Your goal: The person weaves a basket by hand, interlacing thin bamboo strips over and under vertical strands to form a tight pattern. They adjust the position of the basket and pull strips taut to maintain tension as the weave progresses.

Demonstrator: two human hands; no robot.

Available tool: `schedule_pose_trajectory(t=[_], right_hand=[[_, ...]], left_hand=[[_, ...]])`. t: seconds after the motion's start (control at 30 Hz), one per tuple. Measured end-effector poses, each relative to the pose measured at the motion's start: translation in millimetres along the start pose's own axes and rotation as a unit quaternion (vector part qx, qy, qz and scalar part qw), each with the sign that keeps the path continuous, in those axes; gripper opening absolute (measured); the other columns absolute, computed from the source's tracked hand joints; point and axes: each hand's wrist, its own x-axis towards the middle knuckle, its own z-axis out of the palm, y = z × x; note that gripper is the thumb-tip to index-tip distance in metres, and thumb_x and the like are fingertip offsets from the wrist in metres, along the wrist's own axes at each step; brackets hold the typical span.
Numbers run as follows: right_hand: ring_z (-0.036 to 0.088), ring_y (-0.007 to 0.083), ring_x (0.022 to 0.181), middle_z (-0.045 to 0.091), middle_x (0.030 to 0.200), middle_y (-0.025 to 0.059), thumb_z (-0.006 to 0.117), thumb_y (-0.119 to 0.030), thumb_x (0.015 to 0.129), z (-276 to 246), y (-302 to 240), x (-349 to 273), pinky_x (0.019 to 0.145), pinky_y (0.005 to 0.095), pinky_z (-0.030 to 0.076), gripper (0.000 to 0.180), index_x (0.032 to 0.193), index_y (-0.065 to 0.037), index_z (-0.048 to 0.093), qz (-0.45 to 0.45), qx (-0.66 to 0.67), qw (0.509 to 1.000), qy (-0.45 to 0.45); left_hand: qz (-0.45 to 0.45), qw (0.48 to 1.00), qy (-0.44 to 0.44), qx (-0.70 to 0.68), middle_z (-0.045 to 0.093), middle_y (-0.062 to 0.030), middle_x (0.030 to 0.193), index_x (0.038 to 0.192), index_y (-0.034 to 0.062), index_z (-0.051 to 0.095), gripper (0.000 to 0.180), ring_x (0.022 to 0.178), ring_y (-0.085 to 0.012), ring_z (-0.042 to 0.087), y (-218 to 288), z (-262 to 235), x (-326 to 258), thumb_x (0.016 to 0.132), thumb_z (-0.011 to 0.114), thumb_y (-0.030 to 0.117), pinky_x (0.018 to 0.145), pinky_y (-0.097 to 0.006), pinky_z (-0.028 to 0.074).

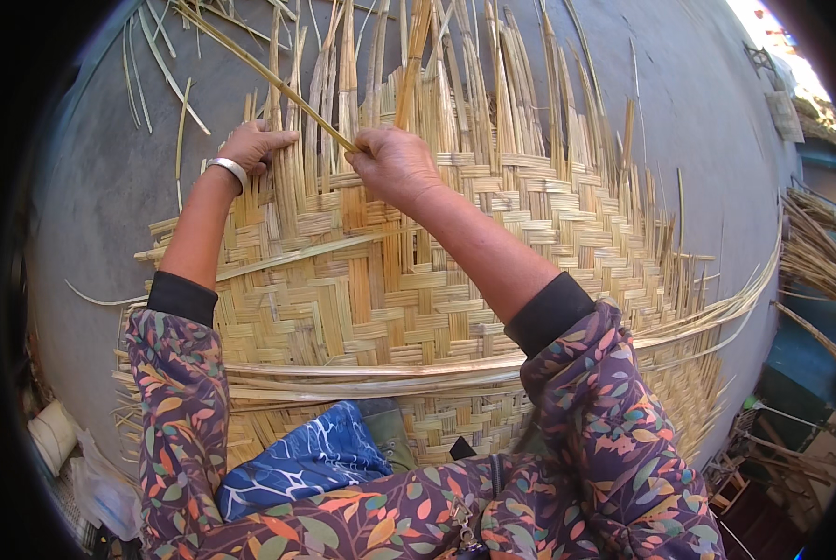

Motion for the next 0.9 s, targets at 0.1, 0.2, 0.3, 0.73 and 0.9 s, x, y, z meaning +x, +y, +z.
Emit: schedule_pose_trajectory(t=[0.1, 0.2, 0.3, 0.73, 0.9], right_hand=[[0.054, 0.0189, 0.071, 0.056, 0.077, 0.0074, 0.063, -0.02, 0.084, 2.3, 1.3, 1.6, 0.068, 0.0328, 0.046, 0.015, 0.084, -0.005, 0.063, -0.022, -0.016, 1.0, 0.01], [0.052, 0.0148, 0.067, 0.054, 0.075, 0.0056, 0.064, -0.019, 0.085, 2.9, 1.8, 1.6, 0.065, 0.0309, 0.046, 0.015, 0.083, -0.003, 0.062, -0.025, -0.023, 0.999, 0.011], [0.053, 0.0154, 0.068, 0.054, 0.076, 0.0057, 0.064, -0.019, 0.085, 5.5, -4.2, 2.2, 0.065, 0.0311, 0.046, 0.015, 0.083, -0.004, 0.062, -0.025, -0.019, 1.0, 0.005], [0.054, 0.0159, 0.068, 0.056, 0.075, 0.0057, 0.064, -0.019, 0.084, 2.4, -0.4, 0.5, 0.066, 0.0309, 0.046, 0.016, 0.082, -0.004, 0.062, -0.018, -0.018, 1.0, 0.01], [0.054, 0.0153, 0.067, 0.056, 0.075, 0.0053, 0.064, -0.019, 0.084, 3.6, 0.6, 1.0, 0.066, 0.0306, 0.047, 0.015, 0.082, -0.004, 0.062, -0.023, -0.011, 1.0, 0.014]], left_hand=[[0.013, 1.0, -0.017, 0.014, 0.052, 0.0, 0.06, 0.085, 0.0054, 0.057, 0.03, 0.043, -0.0073, 0.041, 1.8, -2.7, -2.4, 0.071, 0.076, 0.024, 0.037, -0.023, 0.028], [0.053, 0.998, 0.015, 0.03, 0.057, -0.0042, 0.065, 0.081, 0.0016, 0.059, 0.027, 0.047, -0.0119, 0.048, -7.6, 1.2, 5.5, 0.072, 0.075, 0.022, 0.041, -0.028, 0.036], [0.097, 0.99, 0.084, 0.062, 0.059, -0.007, 0.067, 0.078, -0.0004, 0.059, 0.026, 0.05, -0.0146, 0.052, -34.2, 2.9, 25.1, 0.073, 0.074, 0.021, 0.045, -0.031, 0.04], [0.044, 0.998, -0.033, -0.034, 0.056, 0.002, 0.065, 0.077, 0.0078, 0.058, 0.024, 0.051, -0.0057, 0.05, -8.8, -9.2, -4.4, 0.079, 0.069, 0.029, 0.042, -0.019, 0.04], [0.022, 0.987, 0.074, 0.139, 0.061, -0.0141, 0.075, 0.08, -0.0044, 0.058, 0.033, 0.07, -0.0218, 0.06, -9.5, 6.9, 3.0, 0.078, 0.067, 0.027, 0.06, -0.033, 0.048]])
